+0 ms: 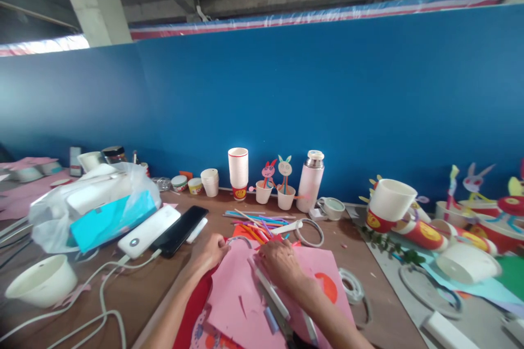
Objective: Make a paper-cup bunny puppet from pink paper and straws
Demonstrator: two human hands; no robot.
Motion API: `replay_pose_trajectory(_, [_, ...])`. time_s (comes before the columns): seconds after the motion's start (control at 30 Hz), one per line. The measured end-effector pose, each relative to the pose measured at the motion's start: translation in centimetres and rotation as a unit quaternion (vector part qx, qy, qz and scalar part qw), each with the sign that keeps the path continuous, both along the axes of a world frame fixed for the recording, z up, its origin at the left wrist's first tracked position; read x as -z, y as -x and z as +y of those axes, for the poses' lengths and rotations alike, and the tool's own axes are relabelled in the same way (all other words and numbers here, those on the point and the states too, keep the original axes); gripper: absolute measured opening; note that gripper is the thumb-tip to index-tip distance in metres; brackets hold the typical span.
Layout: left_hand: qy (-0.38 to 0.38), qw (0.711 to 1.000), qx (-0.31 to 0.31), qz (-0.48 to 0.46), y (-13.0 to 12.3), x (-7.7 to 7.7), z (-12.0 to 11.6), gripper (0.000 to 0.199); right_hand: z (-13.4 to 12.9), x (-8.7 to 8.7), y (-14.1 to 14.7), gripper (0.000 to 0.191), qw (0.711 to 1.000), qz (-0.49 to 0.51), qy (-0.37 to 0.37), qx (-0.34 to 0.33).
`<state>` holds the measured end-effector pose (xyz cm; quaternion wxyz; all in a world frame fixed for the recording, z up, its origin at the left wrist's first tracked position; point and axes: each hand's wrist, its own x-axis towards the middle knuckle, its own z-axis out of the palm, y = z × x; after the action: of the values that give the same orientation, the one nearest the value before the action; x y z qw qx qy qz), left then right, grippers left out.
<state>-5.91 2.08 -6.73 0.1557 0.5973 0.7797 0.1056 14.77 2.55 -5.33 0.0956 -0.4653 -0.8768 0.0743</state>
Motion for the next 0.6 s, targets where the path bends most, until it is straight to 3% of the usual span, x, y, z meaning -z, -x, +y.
replay_pose_trajectory(0.33, [-0.021, 1.0, -0.006, 0.008, -0.2, -0.1, 0.3, 0.018, 0.5, 1.1, -0.2, 0.026, 1.0, 0.008, -0.015, -0.003])
replay_pose_trajectory(0.6, [-0.096, 0.994, -0.054, 0.009, 0.5, -0.3, 0.6, 0.02, -0.1, 0.2, -0.2, 0.027, 0.999, 0.047, 0.003, -0.022])
